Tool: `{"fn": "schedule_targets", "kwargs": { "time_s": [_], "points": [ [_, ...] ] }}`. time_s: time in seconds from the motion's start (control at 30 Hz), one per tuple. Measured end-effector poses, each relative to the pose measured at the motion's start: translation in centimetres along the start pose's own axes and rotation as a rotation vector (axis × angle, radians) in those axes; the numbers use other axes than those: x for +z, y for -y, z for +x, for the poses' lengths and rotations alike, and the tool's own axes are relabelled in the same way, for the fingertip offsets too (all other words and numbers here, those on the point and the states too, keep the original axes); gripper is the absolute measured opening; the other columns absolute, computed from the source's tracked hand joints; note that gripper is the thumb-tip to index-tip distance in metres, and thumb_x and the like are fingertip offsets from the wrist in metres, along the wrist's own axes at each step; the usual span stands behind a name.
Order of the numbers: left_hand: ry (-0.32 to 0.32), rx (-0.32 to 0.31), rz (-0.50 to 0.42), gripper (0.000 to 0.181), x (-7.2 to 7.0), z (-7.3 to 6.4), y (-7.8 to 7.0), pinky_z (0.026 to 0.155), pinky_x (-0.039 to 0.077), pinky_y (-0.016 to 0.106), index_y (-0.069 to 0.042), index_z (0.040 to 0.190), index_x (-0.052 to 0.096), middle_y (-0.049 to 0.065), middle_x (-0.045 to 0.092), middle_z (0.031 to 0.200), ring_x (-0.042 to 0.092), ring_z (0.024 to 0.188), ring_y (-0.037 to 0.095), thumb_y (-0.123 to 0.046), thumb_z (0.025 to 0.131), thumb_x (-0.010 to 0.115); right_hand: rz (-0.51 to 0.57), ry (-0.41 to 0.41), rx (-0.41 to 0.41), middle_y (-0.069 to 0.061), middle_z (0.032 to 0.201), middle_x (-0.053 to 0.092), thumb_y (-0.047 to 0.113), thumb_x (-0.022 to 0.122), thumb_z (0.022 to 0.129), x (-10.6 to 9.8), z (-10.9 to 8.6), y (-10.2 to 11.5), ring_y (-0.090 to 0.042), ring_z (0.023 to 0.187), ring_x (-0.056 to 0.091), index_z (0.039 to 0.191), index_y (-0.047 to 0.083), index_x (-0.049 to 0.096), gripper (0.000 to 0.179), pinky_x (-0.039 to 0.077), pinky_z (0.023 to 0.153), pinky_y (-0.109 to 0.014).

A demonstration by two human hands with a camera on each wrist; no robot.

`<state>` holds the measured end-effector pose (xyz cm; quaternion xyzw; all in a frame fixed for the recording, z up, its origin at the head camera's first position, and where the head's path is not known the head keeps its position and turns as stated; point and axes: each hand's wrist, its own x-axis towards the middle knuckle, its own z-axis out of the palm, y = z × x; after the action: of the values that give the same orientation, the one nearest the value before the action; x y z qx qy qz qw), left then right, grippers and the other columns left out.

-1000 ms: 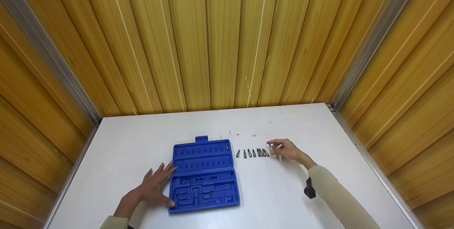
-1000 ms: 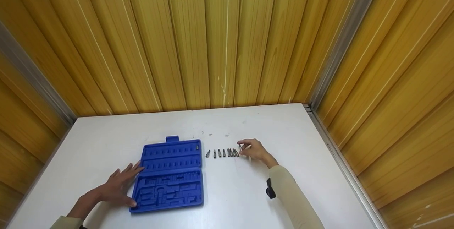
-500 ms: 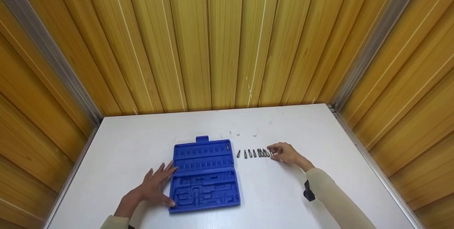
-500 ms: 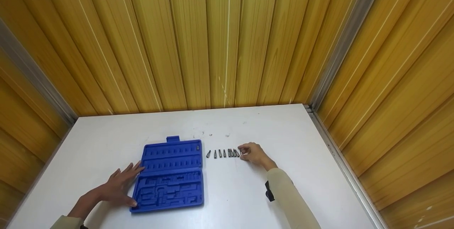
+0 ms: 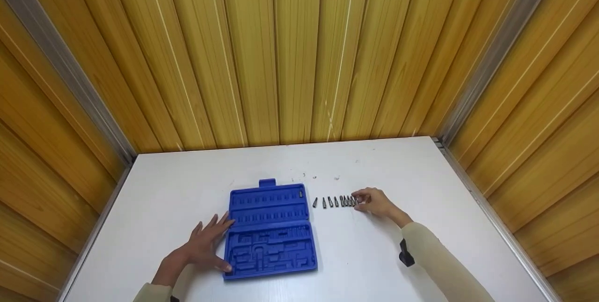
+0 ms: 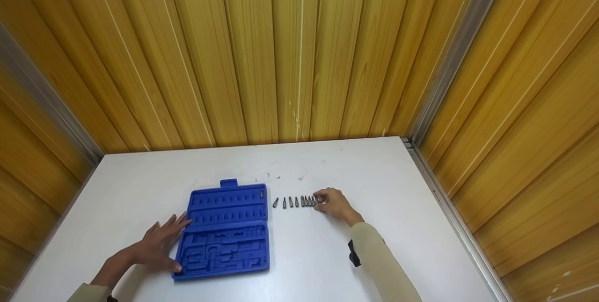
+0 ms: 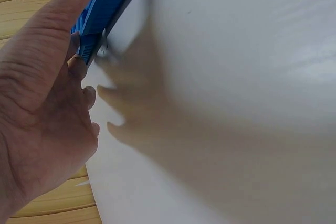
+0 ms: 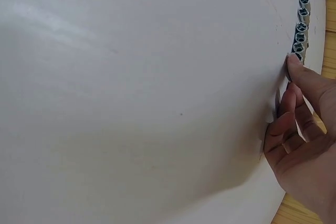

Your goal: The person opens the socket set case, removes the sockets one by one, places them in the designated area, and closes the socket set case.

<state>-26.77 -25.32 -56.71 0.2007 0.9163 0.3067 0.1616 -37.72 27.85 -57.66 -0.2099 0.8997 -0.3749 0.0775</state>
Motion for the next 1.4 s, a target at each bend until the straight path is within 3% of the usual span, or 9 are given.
{"fn": "schedule_targets", "kwargs": {
  "time_s": [0.33, 0.57, 0.9, 1.2, 1.4],
  "points": [
    [0.009, -0.005, -0.004, 0.128, 0.0, -0.1, 0.1, 0.117, -0.008, 0.079, -0.005, 0.161, 0.027, 0.022, 0.011, 0.171, 0.001, 0.155, 0.055, -0.045, 0.061, 0.097, 0.03, 0.045, -0.001, -0.025, 0.097, 0.069, 0.003, 0.077, 0.087, -1.0, 0.6, 0.3, -0.016, 0.081, 0.061, 0.127, -0.012, 0.063, 0.044, 0.048, 0.069, -0.018],
    [0.005, -0.001, -0.002, 0.129, 0.0, -0.1, 0.2, 0.116, -0.007, 0.078, -0.005, 0.161, 0.027, 0.022, 0.011, 0.171, 0.001, 0.155, 0.055, -0.046, 0.061, 0.097, 0.059, 0.07, -0.006, -0.027, 0.099, 0.069, 0.002, 0.073, 0.091, -1.3, 1.9, 2.0, -0.01, 0.074, 0.062, 0.127, -0.013, 0.062, 0.04, 0.048, 0.065, -0.017],
    [0.007, -0.023, 0.002, 0.13, 0.1, -0.2, 0.4, 0.118, -0.008, 0.077, -0.006, 0.161, 0.027, 0.02, 0.01, 0.172, 0.001, 0.156, 0.053, -0.045, 0.059, 0.098, 0.079, 0.112, -0.107, -0.027, 0.101, 0.07, 0.008, 0.073, 0.093, 0.7, 4.9, 5.9, -0.003, 0.07, 0.058, 0.127, -0.013, 0.063, 0.041, 0.05, 0.068, -0.014],
    [0.004, -0.022, 0.02, 0.131, 0.2, 0.0, 0.4, 0.118, -0.006, 0.078, -0.007, 0.162, 0.027, 0.019, 0.011, 0.172, 0.002, 0.156, 0.053, -0.048, 0.059, 0.097, 0.054, 0.164, -0.131, -0.025, 0.103, 0.071, 0.012, 0.071, 0.095, 2.5, 7.9, 9.4, -0.001, 0.068, 0.054, 0.128, -0.011, 0.063, 0.041, 0.048, 0.065, -0.014],
    [0.007, -0.015, 0.001, 0.129, 0.1, -0.1, 0.2, 0.118, -0.008, 0.077, -0.008, 0.162, 0.026, 0.02, 0.01, 0.172, 0.0, 0.156, 0.053, -0.045, 0.06, 0.097, -0.001, 0.145, -0.17, -0.025, 0.101, 0.072, 0.01, 0.072, 0.094, 3.1, 9.6, 10.8, -0.008, 0.069, 0.059, 0.125, -0.011, 0.066, 0.038, 0.051, 0.067, -0.018]
  ]
}}
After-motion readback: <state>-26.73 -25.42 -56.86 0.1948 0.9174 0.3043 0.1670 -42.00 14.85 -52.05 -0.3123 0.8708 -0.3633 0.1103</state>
